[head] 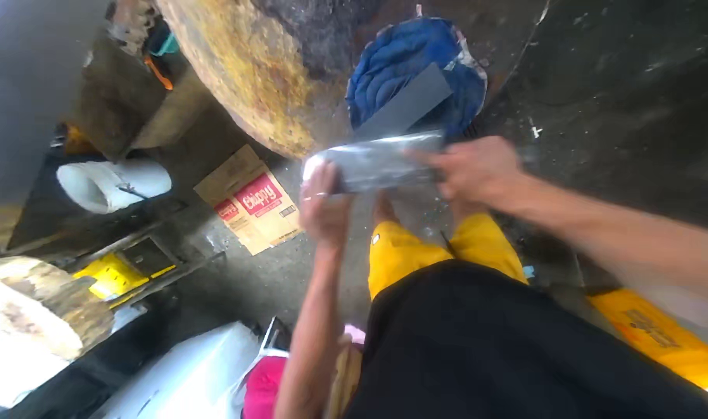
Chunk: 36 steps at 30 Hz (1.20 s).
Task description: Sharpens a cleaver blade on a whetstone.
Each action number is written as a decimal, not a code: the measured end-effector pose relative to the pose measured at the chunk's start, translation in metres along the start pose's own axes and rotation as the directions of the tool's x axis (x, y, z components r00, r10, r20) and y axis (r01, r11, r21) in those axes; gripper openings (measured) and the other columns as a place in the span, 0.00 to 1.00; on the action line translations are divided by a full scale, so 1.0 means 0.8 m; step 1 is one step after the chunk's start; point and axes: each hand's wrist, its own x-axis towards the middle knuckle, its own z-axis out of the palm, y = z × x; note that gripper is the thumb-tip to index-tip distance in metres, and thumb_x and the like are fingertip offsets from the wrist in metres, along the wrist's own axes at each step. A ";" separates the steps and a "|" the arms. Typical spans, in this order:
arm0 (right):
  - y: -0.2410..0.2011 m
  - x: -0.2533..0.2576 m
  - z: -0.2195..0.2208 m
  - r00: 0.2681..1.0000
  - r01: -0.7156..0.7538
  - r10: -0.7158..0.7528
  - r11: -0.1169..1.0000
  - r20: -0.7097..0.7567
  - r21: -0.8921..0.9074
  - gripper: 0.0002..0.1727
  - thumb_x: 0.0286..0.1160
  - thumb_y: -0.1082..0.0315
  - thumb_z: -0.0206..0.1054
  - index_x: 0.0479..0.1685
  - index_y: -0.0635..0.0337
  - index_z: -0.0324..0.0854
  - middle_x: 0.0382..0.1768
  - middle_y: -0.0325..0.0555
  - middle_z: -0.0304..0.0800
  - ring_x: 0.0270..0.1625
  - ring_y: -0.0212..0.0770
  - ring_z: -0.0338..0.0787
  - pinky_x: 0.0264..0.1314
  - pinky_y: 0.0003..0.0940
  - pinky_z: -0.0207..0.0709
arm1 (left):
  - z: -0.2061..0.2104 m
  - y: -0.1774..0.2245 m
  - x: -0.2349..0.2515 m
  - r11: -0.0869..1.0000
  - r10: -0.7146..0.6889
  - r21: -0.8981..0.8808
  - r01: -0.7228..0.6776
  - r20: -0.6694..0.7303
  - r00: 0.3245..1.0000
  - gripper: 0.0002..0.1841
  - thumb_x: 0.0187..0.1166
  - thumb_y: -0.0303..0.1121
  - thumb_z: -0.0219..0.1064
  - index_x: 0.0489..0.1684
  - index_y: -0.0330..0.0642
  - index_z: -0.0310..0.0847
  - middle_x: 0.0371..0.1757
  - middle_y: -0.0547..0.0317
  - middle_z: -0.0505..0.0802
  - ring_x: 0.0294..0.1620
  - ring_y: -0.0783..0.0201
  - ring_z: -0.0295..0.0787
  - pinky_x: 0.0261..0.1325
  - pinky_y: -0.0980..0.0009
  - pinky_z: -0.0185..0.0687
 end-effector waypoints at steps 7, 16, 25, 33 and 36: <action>0.040 -0.021 0.011 0.997 0.064 -0.060 0.995 -0.048 0.076 0.49 0.68 0.60 0.69 0.89 0.06 0.53 0.43 0.57 0.92 0.38 0.65 0.90 0.33 0.67 0.77 | 0.016 0.062 0.020 0.996 -0.086 0.019 0.087 -0.060 0.994 0.25 0.60 0.37 0.85 0.59 0.41 0.92 0.69 0.48 0.92 0.75 0.49 0.86 0.80 0.52 0.77; 0.103 -0.062 -0.027 0.981 -0.143 0.136 0.989 -0.140 -0.034 0.45 0.70 0.60 0.70 0.91 0.17 0.59 0.42 0.67 0.93 0.38 0.75 0.90 0.32 0.74 0.73 | 0.072 0.118 0.074 0.991 0.091 -0.105 -0.088 0.018 0.996 0.28 0.62 0.39 0.84 0.66 0.53 0.90 0.73 0.63 0.89 0.79 0.61 0.81 0.85 0.58 0.72; 0.029 -0.010 0.007 0.996 0.091 -0.091 0.993 -0.005 0.074 0.47 0.70 0.59 0.69 0.90 0.07 0.52 0.41 0.55 0.93 0.38 0.64 0.91 0.35 0.66 0.78 | 0.009 0.048 0.015 0.998 -0.069 -0.002 0.069 -0.074 0.995 0.24 0.61 0.36 0.83 0.58 0.39 0.92 0.67 0.47 0.93 0.73 0.49 0.87 0.80 0.51 0.76; 0.134 -0.095 -0.040 0.971 -0.222 0.215 0.973 -0.102 -0.066 0.46 0.71 0.58 0.69 0.91 0.14 0.55 0.44 0.69 0.92 0.40 0.76 0.89 0.34 0.75 0.73 | 0.101 0.158 0.078 0.970 0.140 -0.201 -0.140 -0.013 0.990 0.26 0.62 0.38 0.84 0.64 0.51 0.91 0.72 0.62 0.90 0.78 0.60 0.82 0.85 0.58 0.72; 0.001 0.000 0.007 0.998 0.019 -0.022 0.998 0.059 0.056 0.49 0.65 0.57 0.71 0.89 0.05 0.52 0.40 0.57 0.94 0.39 0.66 0.91 0.36 0.70 0.77 | -0.006 0.007 -0.010 0.997 -0.025 -0.077 0.025 0.002 1.000 0.27 0.68 0.38 0.82 0.69 0.47 0.87 0.77 0.58 0.87 0.82 0.56 0.78 0.86 0.52 0.71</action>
